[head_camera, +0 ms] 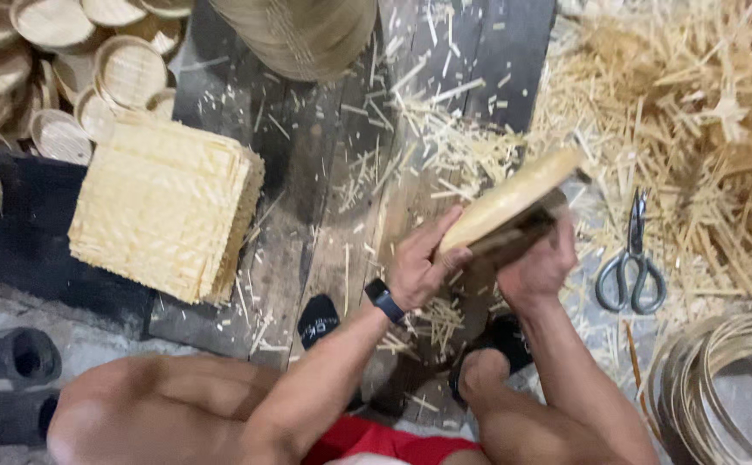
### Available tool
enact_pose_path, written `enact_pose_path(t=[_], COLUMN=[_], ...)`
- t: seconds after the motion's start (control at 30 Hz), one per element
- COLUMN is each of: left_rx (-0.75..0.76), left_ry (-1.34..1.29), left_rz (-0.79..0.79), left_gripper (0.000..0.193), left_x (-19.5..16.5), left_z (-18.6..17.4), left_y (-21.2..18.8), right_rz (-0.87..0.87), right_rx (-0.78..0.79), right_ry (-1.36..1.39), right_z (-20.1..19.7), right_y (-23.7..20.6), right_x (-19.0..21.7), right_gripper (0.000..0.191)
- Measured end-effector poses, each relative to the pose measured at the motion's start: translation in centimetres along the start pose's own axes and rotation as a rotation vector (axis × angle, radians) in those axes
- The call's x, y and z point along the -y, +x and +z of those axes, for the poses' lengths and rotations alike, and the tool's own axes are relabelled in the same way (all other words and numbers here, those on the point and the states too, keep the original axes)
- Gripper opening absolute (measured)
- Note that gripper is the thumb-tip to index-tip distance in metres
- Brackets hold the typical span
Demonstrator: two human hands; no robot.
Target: The person places a woven bamboo mat on a wooden block, fits a bamboo ring over it, and trims the excess mat with shears. The person repeats this process multiple times, stacking the finished trays.
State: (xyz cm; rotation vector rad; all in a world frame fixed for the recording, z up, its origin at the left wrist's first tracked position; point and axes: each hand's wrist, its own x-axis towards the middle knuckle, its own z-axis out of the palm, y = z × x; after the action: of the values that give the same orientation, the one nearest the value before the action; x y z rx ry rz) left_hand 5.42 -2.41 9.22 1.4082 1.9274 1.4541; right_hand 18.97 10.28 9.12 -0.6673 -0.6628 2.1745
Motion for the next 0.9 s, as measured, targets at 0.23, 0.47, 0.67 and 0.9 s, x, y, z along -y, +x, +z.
enact_pose_path(t=[0.23,0.47,0.67,0.9], left_rx=[-0.38,-0.367,-0.167,-0.235], left_ry=[0.042,0.149,-0.103,0.884], left_rz=[-0.585,-0.43,-0.541,0.055], left_gripper=[0.068,0.048,0.035,0.038], left_x=[5.1,11.3,16.3,16.4], left_z=[-4.3,-14.0,-8.5,-1.3], left_y=[6.3,10.5,10.4,7.2], right_rz=[0.183,0.304,0.388,0.183], right_rx=[-0.382,-0.314,-0.248,-0.471], right_ry=[0.072,0.095,0.058,-0.75], right_z=[-7.6,-13.8,-17.9,-22.2], right_y=[-4.5,-3.7,-5.1,-8.9], right_x=[2.8,-5.6,-10.1,-8.6], right_gripper=[0.074,0.077,0.075,0.045])
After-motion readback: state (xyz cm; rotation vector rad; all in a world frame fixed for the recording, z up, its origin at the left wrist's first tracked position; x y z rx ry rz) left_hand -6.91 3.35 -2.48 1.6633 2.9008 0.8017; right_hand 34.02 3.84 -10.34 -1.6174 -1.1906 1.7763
